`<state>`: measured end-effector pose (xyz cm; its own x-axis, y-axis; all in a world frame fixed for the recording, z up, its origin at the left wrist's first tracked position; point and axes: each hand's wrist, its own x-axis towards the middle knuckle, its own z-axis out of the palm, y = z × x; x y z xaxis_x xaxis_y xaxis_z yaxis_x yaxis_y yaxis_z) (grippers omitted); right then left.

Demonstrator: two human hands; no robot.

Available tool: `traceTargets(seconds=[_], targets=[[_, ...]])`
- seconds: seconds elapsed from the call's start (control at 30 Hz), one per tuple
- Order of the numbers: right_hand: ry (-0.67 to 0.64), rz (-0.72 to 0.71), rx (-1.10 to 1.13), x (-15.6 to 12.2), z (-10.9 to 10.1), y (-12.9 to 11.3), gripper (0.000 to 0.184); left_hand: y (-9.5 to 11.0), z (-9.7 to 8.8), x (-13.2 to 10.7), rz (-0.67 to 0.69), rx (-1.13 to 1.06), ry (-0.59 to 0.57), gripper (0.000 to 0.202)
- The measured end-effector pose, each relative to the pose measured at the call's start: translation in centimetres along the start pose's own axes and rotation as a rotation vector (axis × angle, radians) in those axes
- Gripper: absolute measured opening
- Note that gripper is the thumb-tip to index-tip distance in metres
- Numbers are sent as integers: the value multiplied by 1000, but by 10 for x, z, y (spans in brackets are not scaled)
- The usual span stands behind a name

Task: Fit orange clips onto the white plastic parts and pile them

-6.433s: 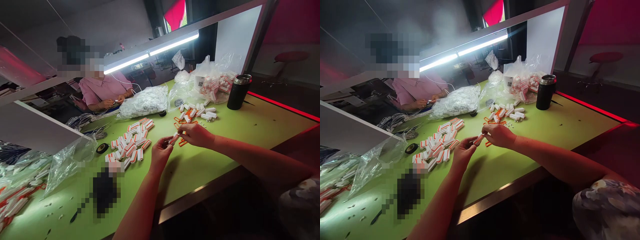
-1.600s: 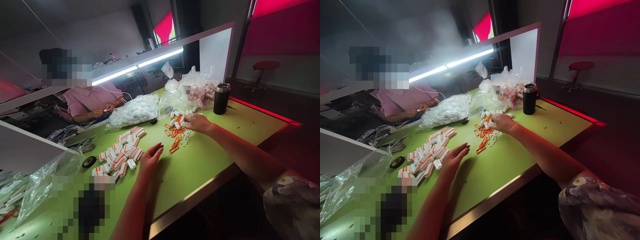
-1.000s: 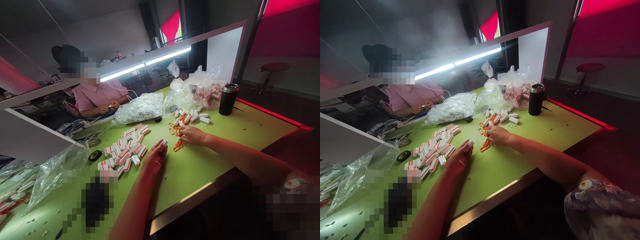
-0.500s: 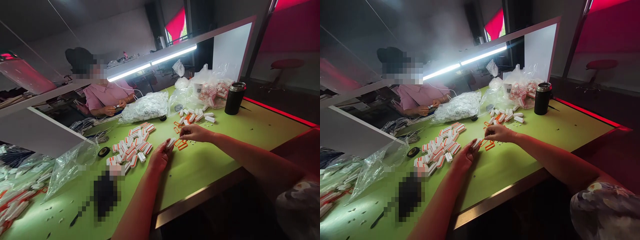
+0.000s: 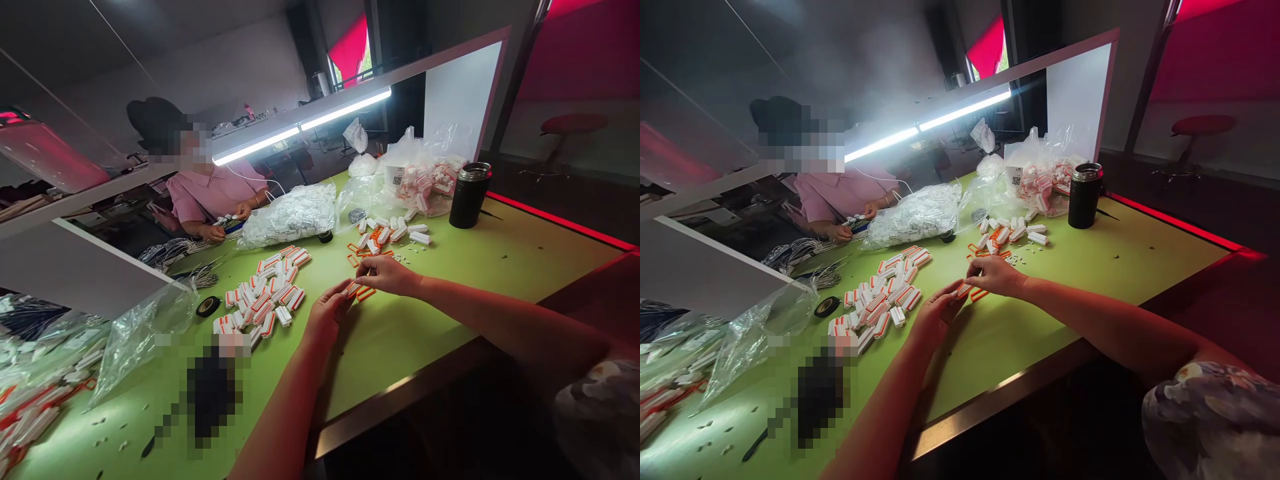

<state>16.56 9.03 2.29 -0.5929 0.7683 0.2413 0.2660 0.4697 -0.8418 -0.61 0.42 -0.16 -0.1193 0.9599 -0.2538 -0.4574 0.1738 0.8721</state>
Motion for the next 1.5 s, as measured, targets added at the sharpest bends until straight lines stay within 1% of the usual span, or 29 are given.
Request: traceTargets(seconds=[0.2, 0.47, 0.6, 0.93, 1.2, 1.4, 1.5], targets=[[22, 10, -39, -2, 3, -4, 10, 0, 0, -1, 14, 15, 26, 31], [37, 15, -56, -5, 5, -7, 9, 0, -1, -2, 20, -1, 29, 33], [40, 17, -52, -6, 6, -9, 10, 2, 1, -4, 18, -2, 11, 33], [48, -15, -57, -6, 5, -7, 7, 2, 0, -3, 30, 12, 35, 33], [72, -29, -96, -8, 4, -10, 8, 4, -1, -5, 48, -5, -1, 35], [80, -50, -96, -7, 4, -9, 7, 4, 0, -5, 45, -16, 25, 33], [79, -64, -88, -7, 5, -7, 8, 5, -1, -5, 65, -16, 38, 34]])
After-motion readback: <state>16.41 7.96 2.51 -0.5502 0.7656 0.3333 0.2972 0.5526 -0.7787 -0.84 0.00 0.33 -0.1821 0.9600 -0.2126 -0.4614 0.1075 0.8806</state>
